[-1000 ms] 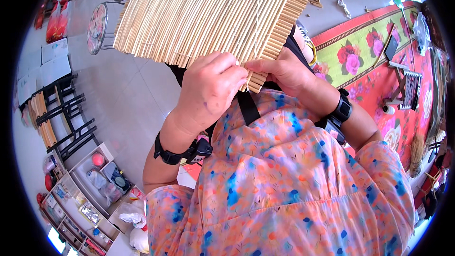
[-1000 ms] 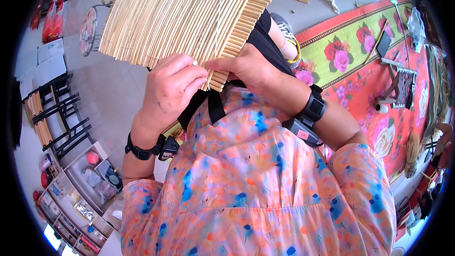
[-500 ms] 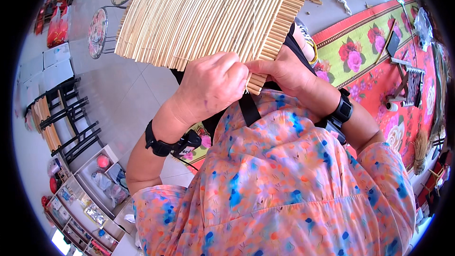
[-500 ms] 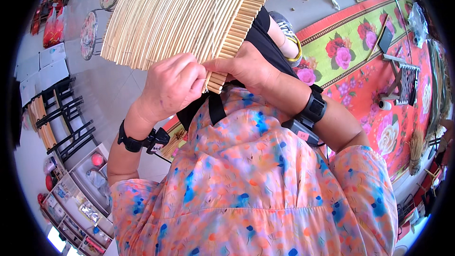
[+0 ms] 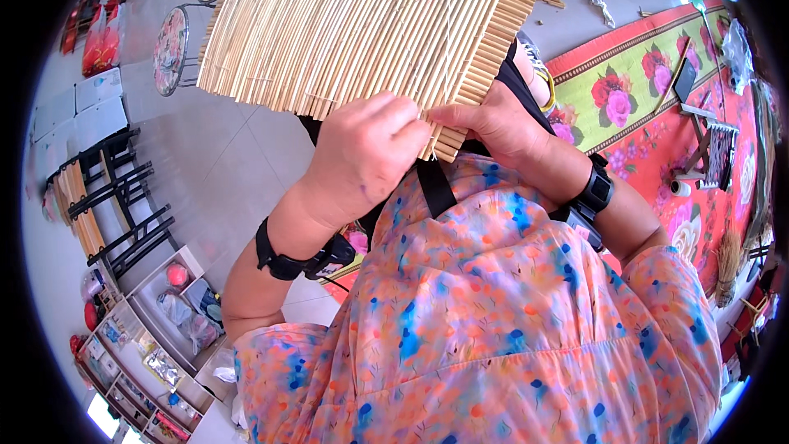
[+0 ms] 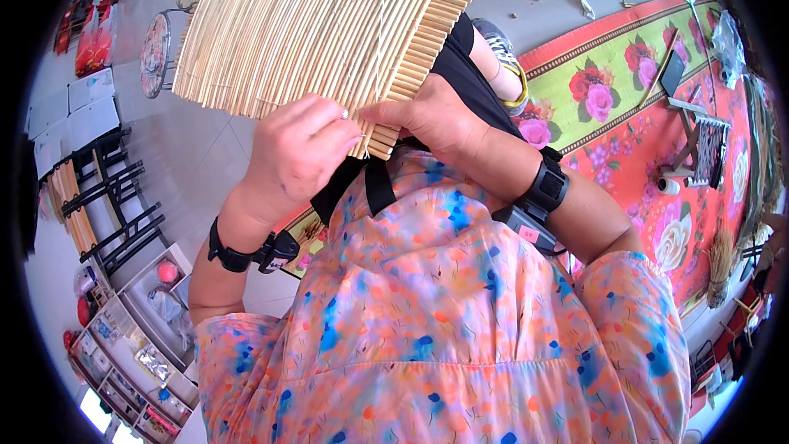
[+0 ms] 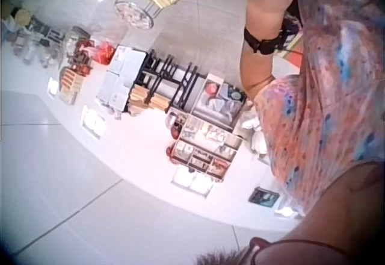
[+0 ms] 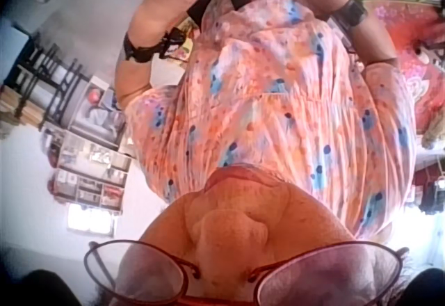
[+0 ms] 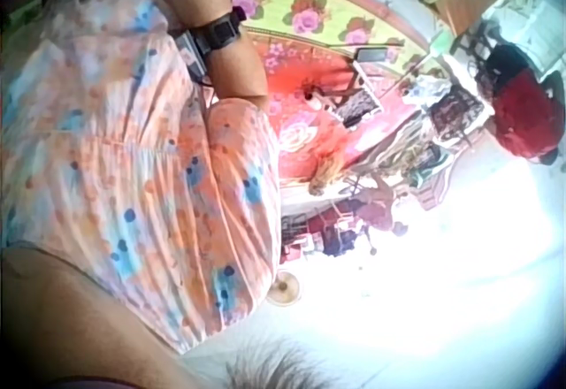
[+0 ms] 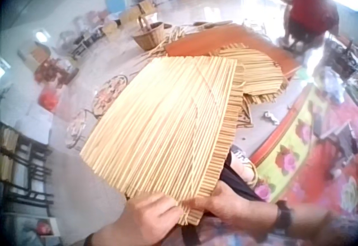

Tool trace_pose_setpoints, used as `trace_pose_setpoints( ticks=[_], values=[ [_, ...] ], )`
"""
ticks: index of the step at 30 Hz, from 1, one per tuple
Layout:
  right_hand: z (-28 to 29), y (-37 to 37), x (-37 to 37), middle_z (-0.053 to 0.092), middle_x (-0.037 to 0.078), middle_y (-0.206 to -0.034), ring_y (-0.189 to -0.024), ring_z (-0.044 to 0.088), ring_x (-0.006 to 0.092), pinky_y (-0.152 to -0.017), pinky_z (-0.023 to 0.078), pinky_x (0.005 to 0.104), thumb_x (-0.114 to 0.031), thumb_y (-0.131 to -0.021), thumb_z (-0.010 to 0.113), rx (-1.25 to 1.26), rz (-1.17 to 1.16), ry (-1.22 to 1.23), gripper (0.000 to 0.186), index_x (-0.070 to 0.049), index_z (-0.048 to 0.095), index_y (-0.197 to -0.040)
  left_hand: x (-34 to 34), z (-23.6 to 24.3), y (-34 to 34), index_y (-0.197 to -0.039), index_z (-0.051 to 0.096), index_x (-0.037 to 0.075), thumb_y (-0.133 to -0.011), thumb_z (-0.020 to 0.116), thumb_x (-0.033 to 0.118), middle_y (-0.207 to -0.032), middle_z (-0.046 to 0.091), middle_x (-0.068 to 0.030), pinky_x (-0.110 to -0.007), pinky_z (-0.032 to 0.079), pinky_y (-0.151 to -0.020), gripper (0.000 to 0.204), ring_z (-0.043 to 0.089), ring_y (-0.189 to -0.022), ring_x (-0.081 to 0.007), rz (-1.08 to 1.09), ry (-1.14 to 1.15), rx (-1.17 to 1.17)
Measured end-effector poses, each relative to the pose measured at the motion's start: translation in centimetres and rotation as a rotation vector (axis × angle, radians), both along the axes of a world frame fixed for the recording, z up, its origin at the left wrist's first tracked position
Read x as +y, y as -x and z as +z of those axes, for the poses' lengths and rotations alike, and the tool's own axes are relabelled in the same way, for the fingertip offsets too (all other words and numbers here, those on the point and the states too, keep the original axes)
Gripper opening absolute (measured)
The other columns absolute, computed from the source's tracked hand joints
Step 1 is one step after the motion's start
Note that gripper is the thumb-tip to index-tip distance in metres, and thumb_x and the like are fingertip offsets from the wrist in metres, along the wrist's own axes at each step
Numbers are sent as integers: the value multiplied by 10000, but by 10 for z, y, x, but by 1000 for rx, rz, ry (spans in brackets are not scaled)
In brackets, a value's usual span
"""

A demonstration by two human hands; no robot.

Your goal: The person constructs a mat by wrapping white thread around thin bamboo sticks and trimming the edges with a knife.

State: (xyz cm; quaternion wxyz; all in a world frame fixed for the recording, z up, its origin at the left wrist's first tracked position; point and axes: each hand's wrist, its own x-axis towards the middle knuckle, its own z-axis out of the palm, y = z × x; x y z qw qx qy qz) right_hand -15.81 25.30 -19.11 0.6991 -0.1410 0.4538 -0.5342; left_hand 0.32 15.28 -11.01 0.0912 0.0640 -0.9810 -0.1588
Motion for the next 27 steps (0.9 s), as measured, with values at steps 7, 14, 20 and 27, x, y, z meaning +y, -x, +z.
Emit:
trace_pose_setpoints(
  ticks=[7,14,20,27],
  values=[
    [-4,2,1,658,45,-1053,-920,635,132,-770,509,277,-21,-791,690,85,18,38,383,-8,595,-1162,0,-11,10,-703,487,68,-711,648,29,-700,464,-57,-338,450,-495,166,546,-619,-217,-12,100,9],
    [-3,0,-1,655,64,-1088,-968,645,170,-856,523,310,-30,-796,693,67,24,15,420,5,561,-1193,-15,4,-4,-794,581,67,-751,691,62,-786,552,-66,-347,481,-568,118,596,-705,-239,144,-180,46],
    [5,-1,-1,641,86,-1110,-1004,633,195,-884,515,327,-31,-787,693,-9,-30,55,452,16,543,-1211,-14,8,-14,-895,672,25,-742,720,28,-830,575,-86,-344,493,-626,161,606,-730,-249,107,-122,4],
    [2,-3,-1,642,71,-1090,-978,637,176,-862,518,321,-27,-783,697,46,-8,-2,457,8,545,-1213,-5,1,-3,-719,516,63,-722,631,71,-742,492,-65,-357,479,-566,116,565,-684,-231,17,210,-172]
  ],
)
